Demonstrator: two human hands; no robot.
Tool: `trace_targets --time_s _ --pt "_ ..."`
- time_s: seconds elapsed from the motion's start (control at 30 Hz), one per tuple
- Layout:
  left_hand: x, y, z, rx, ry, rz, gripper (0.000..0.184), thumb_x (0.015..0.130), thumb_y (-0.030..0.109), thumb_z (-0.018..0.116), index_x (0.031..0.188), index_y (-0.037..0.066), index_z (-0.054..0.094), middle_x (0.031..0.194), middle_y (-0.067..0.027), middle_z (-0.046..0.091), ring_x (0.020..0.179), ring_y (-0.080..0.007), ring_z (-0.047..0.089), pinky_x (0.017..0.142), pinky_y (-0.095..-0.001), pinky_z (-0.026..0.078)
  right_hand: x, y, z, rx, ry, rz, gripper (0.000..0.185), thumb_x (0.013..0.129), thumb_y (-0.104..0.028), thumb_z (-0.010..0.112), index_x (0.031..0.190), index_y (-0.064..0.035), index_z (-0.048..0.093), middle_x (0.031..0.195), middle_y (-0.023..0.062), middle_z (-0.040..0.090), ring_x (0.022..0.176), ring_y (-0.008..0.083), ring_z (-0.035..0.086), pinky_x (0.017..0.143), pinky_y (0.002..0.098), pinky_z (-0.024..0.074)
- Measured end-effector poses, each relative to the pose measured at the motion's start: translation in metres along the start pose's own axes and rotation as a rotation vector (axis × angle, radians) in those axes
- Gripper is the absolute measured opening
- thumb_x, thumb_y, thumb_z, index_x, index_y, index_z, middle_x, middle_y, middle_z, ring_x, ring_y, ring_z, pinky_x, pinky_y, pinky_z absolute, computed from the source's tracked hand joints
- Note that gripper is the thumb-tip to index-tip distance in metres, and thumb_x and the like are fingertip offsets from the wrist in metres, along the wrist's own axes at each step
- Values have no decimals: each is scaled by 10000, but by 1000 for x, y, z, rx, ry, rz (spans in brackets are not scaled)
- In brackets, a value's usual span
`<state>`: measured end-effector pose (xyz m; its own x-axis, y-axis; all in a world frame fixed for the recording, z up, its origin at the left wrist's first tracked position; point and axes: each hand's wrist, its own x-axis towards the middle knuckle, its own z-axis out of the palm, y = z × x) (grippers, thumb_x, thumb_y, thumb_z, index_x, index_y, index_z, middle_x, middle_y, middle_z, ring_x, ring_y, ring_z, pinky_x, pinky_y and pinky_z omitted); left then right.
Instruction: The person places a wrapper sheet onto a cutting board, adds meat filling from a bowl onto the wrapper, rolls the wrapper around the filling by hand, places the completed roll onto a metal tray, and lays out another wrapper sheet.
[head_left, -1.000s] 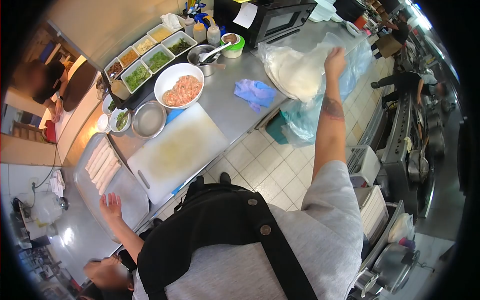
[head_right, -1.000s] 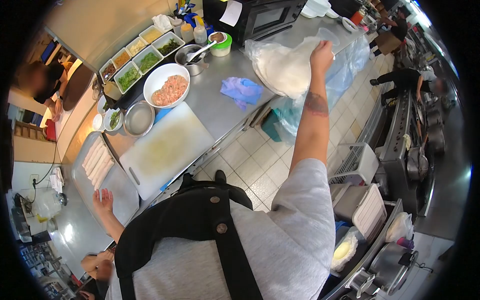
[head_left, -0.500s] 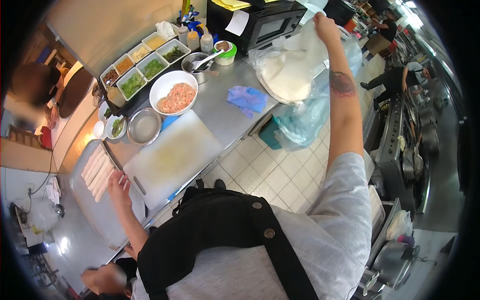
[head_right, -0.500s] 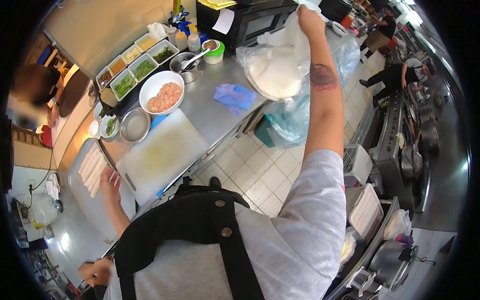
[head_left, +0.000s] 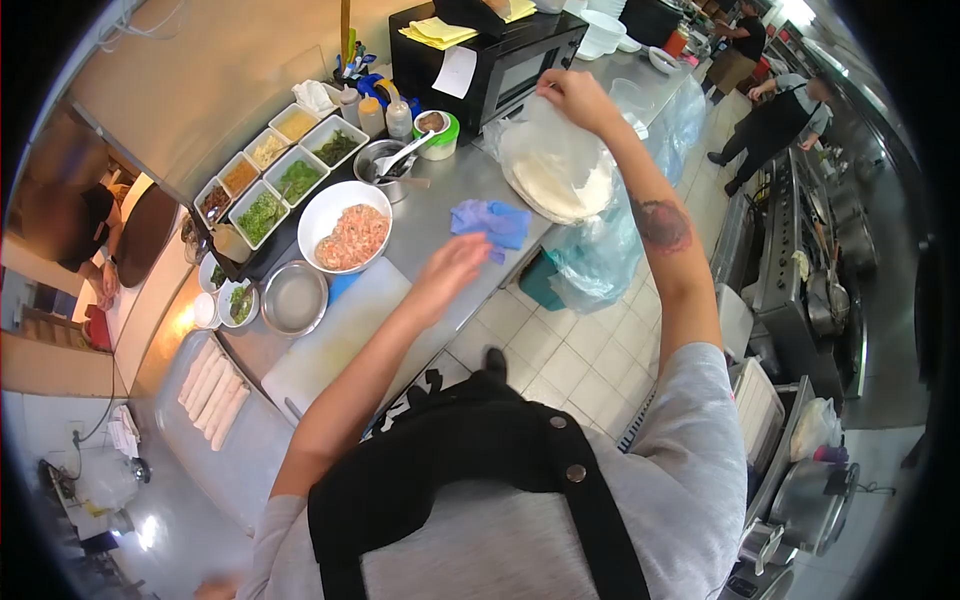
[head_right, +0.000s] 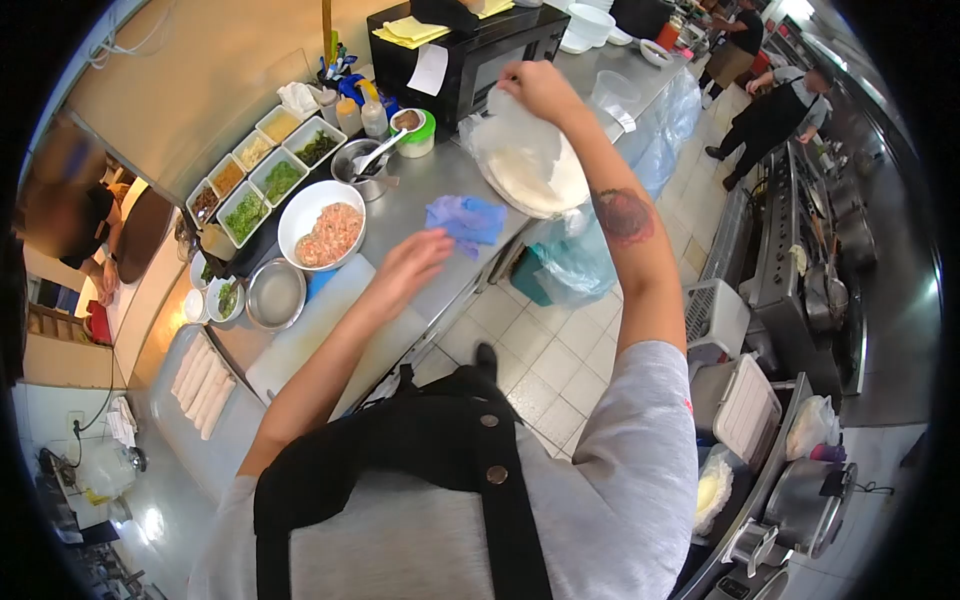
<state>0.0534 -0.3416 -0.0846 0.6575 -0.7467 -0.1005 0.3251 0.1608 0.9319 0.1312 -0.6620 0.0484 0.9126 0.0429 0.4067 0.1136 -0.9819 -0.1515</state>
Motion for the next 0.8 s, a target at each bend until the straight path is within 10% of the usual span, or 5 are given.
trace_targets --time_s 0.17,0.23,0.47,0.57,0.8 --pt "96 -30 24 -706 159 -288 677 873 589 526 1263 37 502 1224 -158 559 1163 -296 516 1031 -449 373 -44 -51 17 596 -380 -1 212 877 -187 593 1020 -52 672 892 137 695 788 241 679 690 342 529" --pt "112 -50 15 -893 125 -38 778 808 655 559 1265 29 495 1217 -159 562 1151 -307 520 1026 -468 375 -59 -36 24 850 -625 125 215 885 -182 589 1032 -50 672 918 135 696 804 219 679 691 333 528" --pt "119 -128 -2 -600 576 -143 357 935 72 461 1281 -17 480 1232 -174 569 1114 -333 576 971 -459 467 -132 115 147 413 -287 108 435 716 -182 739 1124 -66 642 1125 156 635 996 325 608 890 350 475" --pt "114 -98 15 -461 706 -169 356 927 18 437 1277 -30 480 1232 -175 574 1122 -331 576 969 -445 477 -141 79 142 74 -422 -6 755 665 -408 784 1341 -247 488 1456 83 383 1320 357 361 932 576 380" --pt "55 -29 2 -483 747 -4 394 911 10 461 1302 -43 461 1244 -198 570 1139 -304 576 985 -416 475 -148 104 168 47 -361 -148 859 623 -531 763 1378 -278 439 1505 51 318 1388 354 246 911 529 307"
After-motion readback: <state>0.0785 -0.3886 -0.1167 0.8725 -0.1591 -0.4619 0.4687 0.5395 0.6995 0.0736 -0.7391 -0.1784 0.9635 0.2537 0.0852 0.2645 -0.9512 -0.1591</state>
